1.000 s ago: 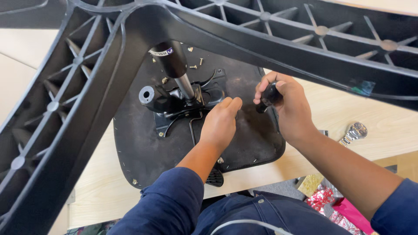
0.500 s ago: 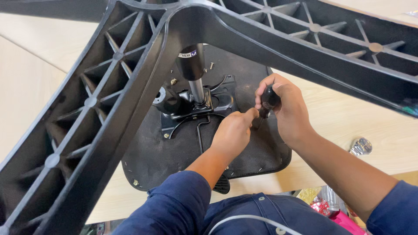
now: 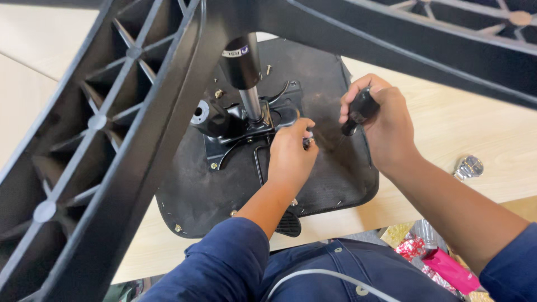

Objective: The person uses a screwdriver to tighten screws on the underside of an office chair base, securing the central column to the seat. The chair is upside down on a wooden table while the person works.

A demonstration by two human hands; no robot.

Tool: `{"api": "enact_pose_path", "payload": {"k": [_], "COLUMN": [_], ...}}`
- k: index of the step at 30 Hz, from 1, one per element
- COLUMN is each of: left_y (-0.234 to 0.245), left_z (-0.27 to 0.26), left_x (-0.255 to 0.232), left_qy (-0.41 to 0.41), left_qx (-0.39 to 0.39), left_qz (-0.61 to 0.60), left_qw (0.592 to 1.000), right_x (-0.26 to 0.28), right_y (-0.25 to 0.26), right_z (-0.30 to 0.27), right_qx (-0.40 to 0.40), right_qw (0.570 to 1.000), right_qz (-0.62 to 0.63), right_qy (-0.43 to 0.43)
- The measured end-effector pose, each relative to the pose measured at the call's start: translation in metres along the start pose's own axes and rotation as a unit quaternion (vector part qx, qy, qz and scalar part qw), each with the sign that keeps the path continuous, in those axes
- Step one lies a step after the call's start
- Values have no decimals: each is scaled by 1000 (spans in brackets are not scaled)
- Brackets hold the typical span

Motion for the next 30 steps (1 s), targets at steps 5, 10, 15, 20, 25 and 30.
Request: {"api": "enact_pose_path", "payload": {"k": [5,10,15,20,25,30], "left_y": [2,2,4,2,1,0], "left_z": [-2,-3,-4,-5,-5,-8], "left_x": [18,21,23,20,20,21], "left_qy": [7,-2,75,26,0,30], "left_qx": [5,13,49,31,27,23], "left_qz": [-6,5,-69,-41,-28,-41], "left_qw": [1000,1000,994,998,999,998], "right_x": [-9,-14,-12,1,11,8], "right_y": [4,1,-3,-6,-14,-23], "right_z": [0,0,-2,2,12,20], "right_qx": [0,8,3,-3,-11,15], "right_qw": [1000,999,999,994,990,991], "right_qz": [25,41,35,108,138,129], "right_qy": [-2,1,4,17,33,37]}}
Point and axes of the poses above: each hand's wrist, its own z-axis towards the middle knuckle, its own y-axis out of the back of the hand, x = y × z, the point moved 3 cm from there along z, towards the middle knuckle, and after that the axes turned 2 degrees about z, right-handed, at the moved point
